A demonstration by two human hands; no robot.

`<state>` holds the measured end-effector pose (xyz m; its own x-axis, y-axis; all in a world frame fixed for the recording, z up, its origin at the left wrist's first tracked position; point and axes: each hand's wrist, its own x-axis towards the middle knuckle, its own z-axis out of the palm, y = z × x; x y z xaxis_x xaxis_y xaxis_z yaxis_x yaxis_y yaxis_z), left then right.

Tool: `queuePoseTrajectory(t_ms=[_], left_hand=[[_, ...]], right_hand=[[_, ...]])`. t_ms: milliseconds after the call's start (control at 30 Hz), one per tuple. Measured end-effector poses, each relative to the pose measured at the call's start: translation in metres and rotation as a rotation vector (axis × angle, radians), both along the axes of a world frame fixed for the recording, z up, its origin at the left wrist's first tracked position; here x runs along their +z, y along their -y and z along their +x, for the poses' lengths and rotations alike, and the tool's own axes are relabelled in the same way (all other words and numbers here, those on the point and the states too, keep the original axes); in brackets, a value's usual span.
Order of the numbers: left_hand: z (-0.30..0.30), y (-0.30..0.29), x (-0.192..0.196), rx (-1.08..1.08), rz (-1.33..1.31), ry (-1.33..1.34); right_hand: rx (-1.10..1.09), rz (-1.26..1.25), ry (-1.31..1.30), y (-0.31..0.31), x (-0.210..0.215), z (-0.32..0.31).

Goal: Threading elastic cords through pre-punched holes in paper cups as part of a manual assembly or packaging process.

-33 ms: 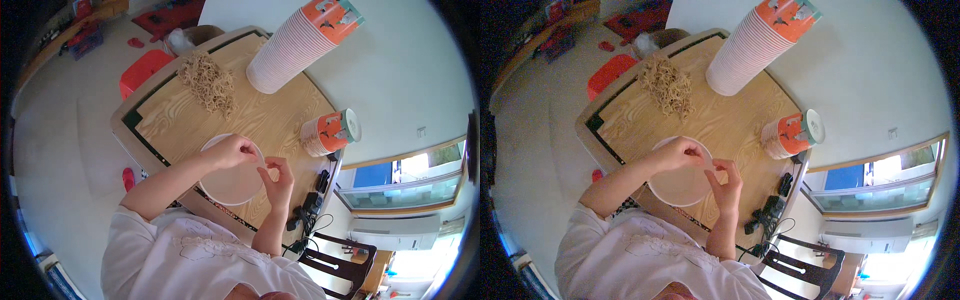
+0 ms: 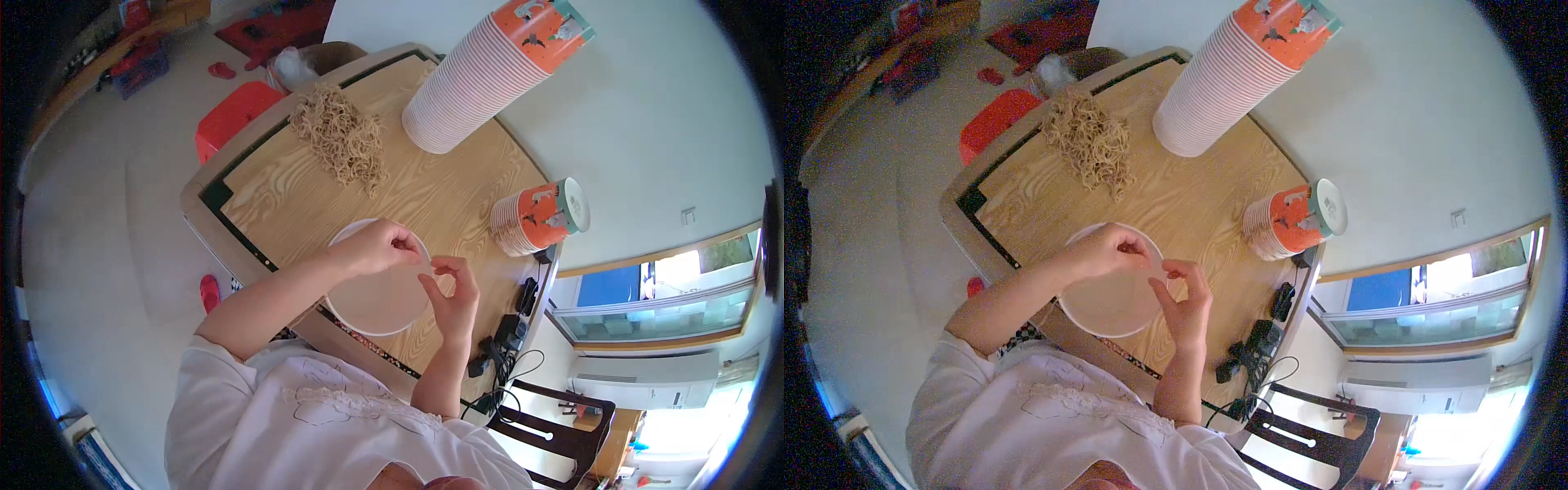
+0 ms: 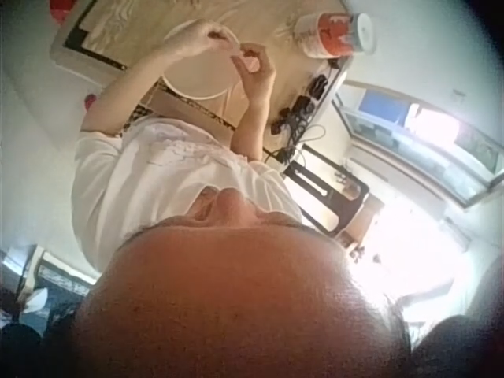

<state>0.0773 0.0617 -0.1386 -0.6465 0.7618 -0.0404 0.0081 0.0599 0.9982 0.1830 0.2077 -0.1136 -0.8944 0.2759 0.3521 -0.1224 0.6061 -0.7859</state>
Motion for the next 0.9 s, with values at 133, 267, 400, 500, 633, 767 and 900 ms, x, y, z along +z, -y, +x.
queuePoseTrajectory(t_ms=[133,267,400,500,633,767,900], left_hand=[[-0.001,-0.002,-0.001,-0.021,0.049,0.195],[-0.002,-0.005,-0.001,-0.067,0.079,0.290],[0.000,-0.005,0.003,-0.017,0.034,0.246],[0.000,-0.007,0.007,0.021,0.029,0.173],[-0.002,-0.008,0.002,0.020,0.036,0.176],[-0.001,-0.008,0.005,0.011,-0.002,0.209],[0.000,-0.008,0.006,-0.004,0.024,0.245]], right_hand=[[0.034,0.037,-0.038,0.003,0.003,-0.002],[0.041,0.029,-0.073,-0.003,-0.006,-0.002],[0.048,0.077,-0.068,-0.005,-0.005,-0.006],[0.055,0.113,-0.046,-0.007,-0.008,-0.006],[0.003,-0.058,-0.082,0.003,0.001,-0.004],[0.027,-0.015,-0.073,-0.006,-0.006,-0.004],[0.055,0.096,-0.151,-0.009,-0.008,-0.005]])
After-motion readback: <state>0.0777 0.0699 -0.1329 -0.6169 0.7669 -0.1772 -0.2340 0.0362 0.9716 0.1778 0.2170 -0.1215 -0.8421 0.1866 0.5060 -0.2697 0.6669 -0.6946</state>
